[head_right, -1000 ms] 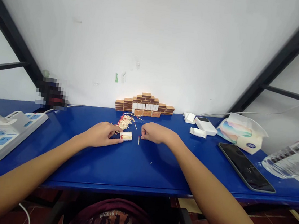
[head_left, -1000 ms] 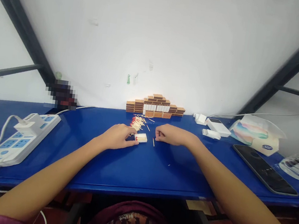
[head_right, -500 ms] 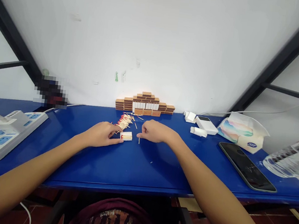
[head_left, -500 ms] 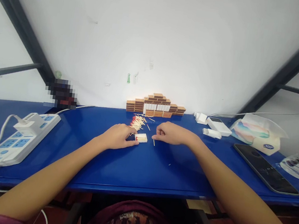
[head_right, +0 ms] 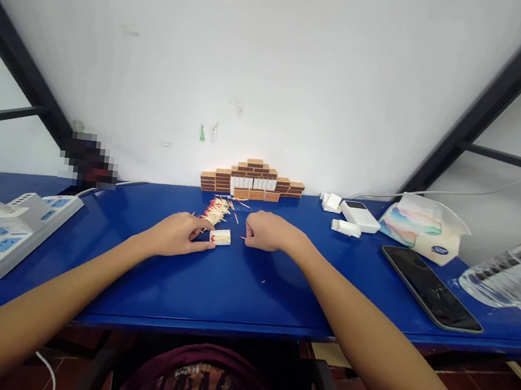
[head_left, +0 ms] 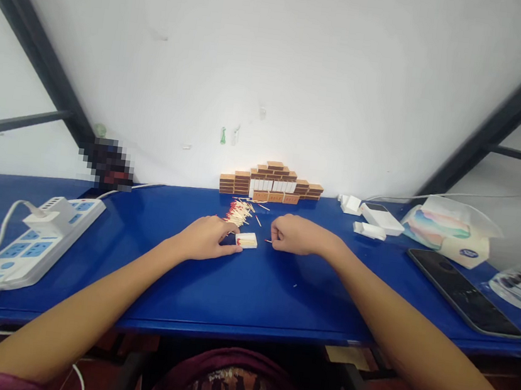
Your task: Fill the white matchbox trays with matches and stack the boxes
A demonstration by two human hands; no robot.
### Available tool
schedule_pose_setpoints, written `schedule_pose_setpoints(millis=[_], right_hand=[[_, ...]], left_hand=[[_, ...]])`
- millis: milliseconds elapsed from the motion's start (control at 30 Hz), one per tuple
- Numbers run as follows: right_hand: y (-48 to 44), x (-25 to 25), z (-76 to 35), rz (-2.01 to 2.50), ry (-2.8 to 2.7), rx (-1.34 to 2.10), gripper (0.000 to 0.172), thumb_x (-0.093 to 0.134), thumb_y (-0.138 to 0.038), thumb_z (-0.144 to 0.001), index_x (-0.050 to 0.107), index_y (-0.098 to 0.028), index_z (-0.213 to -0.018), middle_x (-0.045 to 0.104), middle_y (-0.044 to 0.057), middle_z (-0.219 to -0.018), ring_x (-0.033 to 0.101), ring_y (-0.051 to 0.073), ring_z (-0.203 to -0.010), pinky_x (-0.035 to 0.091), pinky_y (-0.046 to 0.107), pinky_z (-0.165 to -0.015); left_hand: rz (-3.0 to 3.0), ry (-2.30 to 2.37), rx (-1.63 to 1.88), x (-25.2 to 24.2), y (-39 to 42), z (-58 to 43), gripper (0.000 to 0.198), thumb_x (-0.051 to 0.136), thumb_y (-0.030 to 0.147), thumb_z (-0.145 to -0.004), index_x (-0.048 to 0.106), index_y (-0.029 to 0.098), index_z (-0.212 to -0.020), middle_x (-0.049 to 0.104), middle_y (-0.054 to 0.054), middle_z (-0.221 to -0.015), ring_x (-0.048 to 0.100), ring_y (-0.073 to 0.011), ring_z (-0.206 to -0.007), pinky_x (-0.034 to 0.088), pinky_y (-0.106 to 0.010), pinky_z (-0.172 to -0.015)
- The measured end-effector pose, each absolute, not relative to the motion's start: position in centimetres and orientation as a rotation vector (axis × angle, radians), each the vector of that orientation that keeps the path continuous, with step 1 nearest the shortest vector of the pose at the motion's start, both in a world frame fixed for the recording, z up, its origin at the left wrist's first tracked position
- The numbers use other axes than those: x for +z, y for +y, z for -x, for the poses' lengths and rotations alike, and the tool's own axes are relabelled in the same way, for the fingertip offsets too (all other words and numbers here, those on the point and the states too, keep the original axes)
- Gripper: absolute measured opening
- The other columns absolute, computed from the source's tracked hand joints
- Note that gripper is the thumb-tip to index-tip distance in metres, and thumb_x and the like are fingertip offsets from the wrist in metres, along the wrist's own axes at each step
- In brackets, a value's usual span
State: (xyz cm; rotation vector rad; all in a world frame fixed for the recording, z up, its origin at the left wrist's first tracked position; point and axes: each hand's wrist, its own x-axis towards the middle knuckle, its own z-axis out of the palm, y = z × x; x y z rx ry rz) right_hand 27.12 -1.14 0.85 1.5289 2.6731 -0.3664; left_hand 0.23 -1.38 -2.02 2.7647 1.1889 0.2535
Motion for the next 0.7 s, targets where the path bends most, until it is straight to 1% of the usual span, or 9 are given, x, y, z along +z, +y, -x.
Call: schedule_pose_setpoints(millis=[67,167,300,433,700], right_hand=[[-1.0,0.9,-27.2,-1.511,2.697,-0.383,0.006,0.066,-0.014,-0.082,0.068,-0.018,-0.078,0.073,0.006,-0.082,0.059,0.017,-0.068,0.036,0.029,-0.063],[-0.8,0.7,-26.9,-1.448,2.872,-0.422,0.006,0.063,-0.015,-0.087,0.068,-0.018,-0.085,0.071,0.004,-0.083,0.057,0.016,-0.070,0.035,0.028,-0.064],[-1.3,0.1,-25.6,-1.330,3.071,-0.360,0.007,0.060,-0.014,-0.091,0.066,-0.017,-0.091,0.069,0.005,-0.087,0.054,0.016,-0.074,0.033,0.027,-0.067],[-2.3,-0.1,-24.2,-1.310,3.044,-0.349,0.009,0.057,-0.014,-0.095,0.066,-0.016,-0.093,0.069,0.006,-0.090,0.054,0.016,-0.076,0.032,0.027,-0.069],[-2.4,-0.5,-23.7,-1.299,3.049,-0.401,0.009,0.058,-0.015,-0.097,0.067,-0.015,-0.095,0.069,0.007,-0.092,0.056,0.017,-0.079,0.033,0.026,-0.070]], left_hand=[[-2.765,1.182,0.263,-2.0,-1.4,-0.3,0.042,0.062,0.058,-0.097,0.074,0.021,-0.111,0.067,-0.001,-0.071,0.061,-0.0173,-0.063,0.036,-0.029,-0.062],[-2.773,1.164,0.287,-2.1,-1.4,-0.2,0.042,0.062,0.058,-0.097,0.074,0.021,-0.109,0.067,-0.001,-0.070,0.061,-0.0173,-0.063,0.036,-0.029,-0.062],[-2.774,1.145,0.295,-2.1,-1.4,-0.2,0.041,0.062,0.058,-0.097,0.074,0.021,-0.112,0.067,-0.001,-0.071,0.061,-0.0174,-0.063,0.036,-0.029,-0.062],[-2.764,1.155,0.278,-2.1,-1.5,-0.3,0.041,0.064,0.057,-0.097,0.073,0.021,-0.114,0.067,-0.001,-0.072,0.061,-0.0177,-0.064,0.035,-0.029,-0.062],[-2.768,1.164,0.279,-2.1,-1.4,-0.3,0.039,0.063,0.056,-0.097,0.072,0.020,-0.106,0.066,-0.001,-0.070,0.059,-0.0173,-0.063,0.035,-0.029,-0.063]])
